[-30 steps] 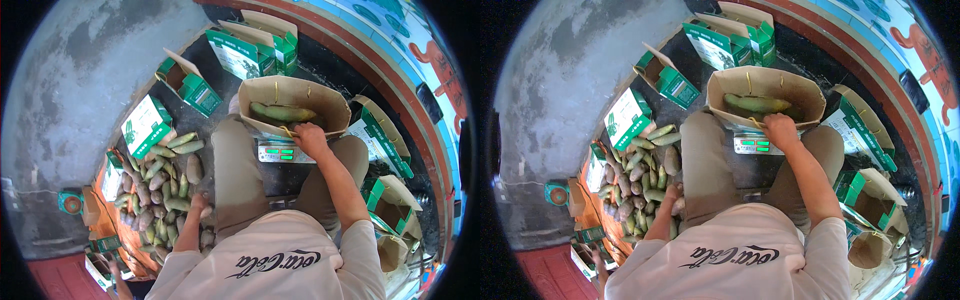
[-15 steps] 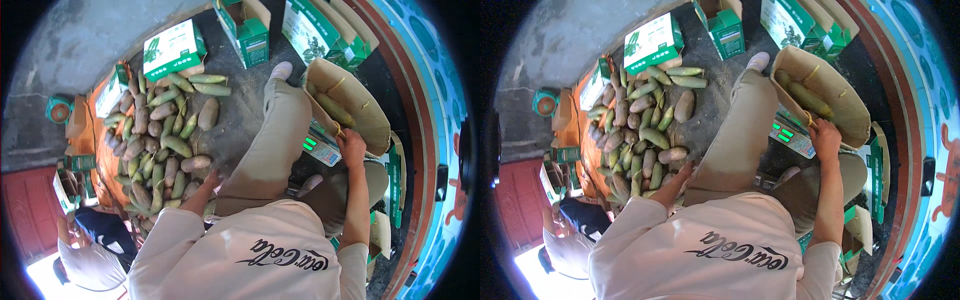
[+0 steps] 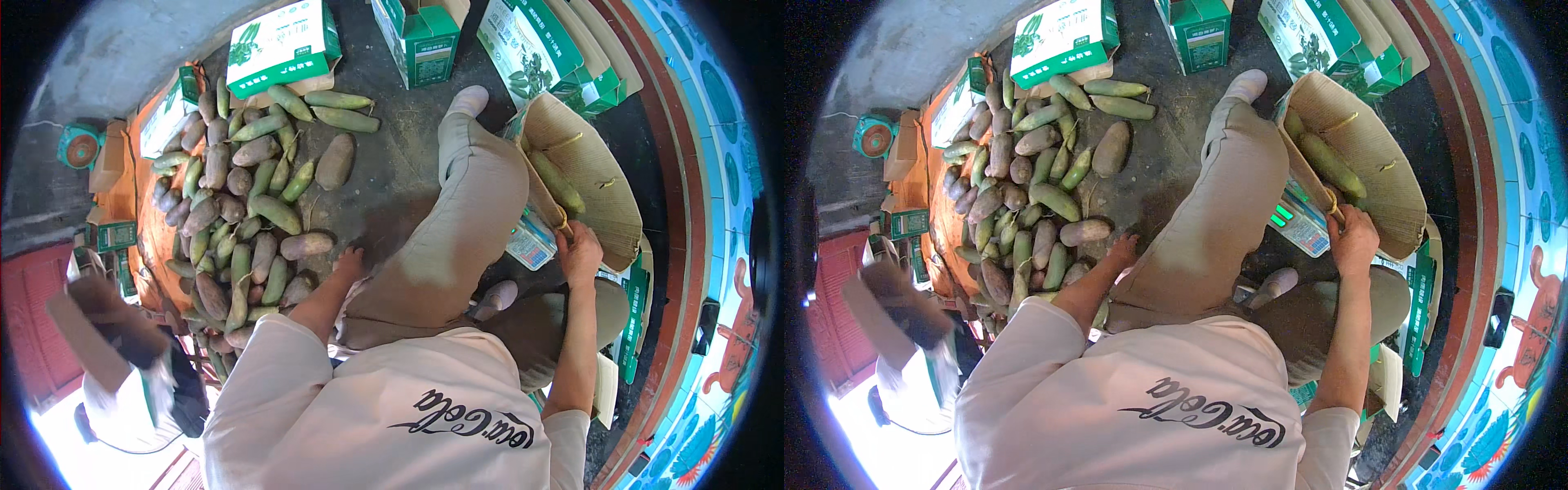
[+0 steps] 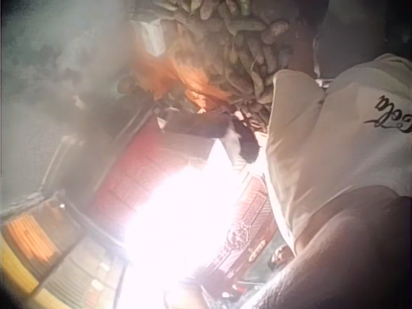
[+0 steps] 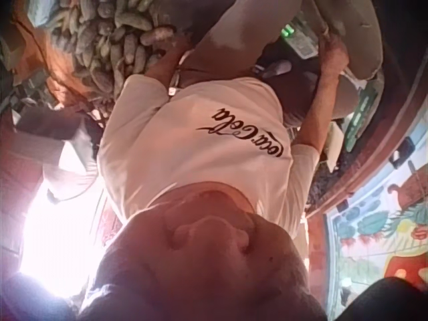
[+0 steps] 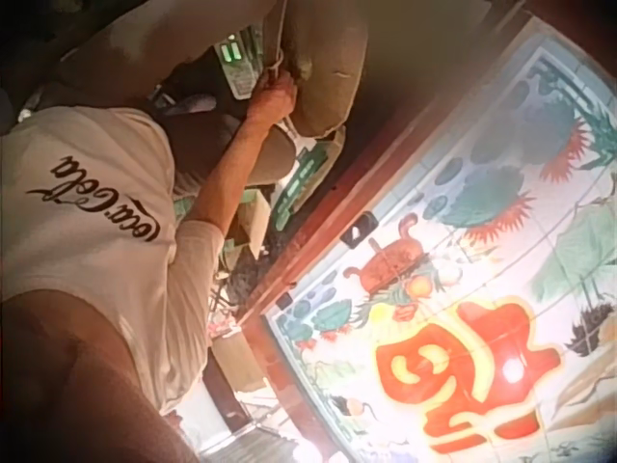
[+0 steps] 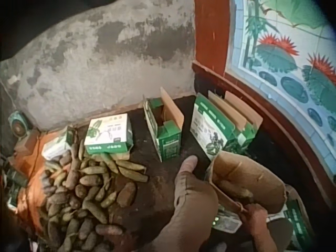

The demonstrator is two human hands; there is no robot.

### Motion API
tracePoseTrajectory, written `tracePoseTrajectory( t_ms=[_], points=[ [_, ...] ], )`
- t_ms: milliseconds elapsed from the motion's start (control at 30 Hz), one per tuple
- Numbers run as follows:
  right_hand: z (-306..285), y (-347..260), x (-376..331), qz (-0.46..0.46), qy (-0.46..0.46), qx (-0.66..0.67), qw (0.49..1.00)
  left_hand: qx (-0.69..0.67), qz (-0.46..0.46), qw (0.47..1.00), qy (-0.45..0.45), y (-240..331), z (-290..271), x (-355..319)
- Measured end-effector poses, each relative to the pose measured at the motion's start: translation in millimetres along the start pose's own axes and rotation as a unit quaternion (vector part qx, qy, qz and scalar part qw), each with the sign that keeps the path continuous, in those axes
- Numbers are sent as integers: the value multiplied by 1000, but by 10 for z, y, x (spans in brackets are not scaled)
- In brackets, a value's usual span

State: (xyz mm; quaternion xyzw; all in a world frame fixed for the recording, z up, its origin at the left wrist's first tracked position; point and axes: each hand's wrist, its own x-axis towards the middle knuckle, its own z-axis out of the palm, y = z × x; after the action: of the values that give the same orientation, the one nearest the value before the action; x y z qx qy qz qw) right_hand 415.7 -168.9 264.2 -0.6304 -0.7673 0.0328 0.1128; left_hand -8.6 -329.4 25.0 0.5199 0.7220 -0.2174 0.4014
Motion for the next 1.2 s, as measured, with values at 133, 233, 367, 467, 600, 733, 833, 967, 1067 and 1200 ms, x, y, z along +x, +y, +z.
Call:
tracePoseTrajectory(
  t_ms=[133,233,367,467,600,733,833,967,1067,1200],
  points=[
    [-4,-4,8,-13,14,5,1000,14,-37,999,-5,17,2,40],
    [-7,3,13,-13,15,8,1000,73,-54,995,-44,81,-114,85],
    [-25,-34,56,-2,1,-14,1000,98,-62,989,-93,179,-347,42],
    [-12,-32,26,-2,18,1,1000,107,-58,990,-68,140,-196,110],
    [-14,0,11,-7,11,-7,1000,43,-50,994,-89,53,-130,159],
    [-23,-39,30,-1,15,0,1000,33,-53,996,-58,123,-189,39],
    [-10,-40,43,-7,24,12,1000,59,-53,996,-40,151,-126,53],
    [-21,-60,46,-7,22,19,1000,54,-57,995,-54,130,-250,-26],
    [-34,-54,64,-19,35,13,999,-2,-50,997,-51,-5,-405,9],
    [-16,-27,44,-20,45,12,999,48,-62,994,78,-265,-685,53]
  ],
)
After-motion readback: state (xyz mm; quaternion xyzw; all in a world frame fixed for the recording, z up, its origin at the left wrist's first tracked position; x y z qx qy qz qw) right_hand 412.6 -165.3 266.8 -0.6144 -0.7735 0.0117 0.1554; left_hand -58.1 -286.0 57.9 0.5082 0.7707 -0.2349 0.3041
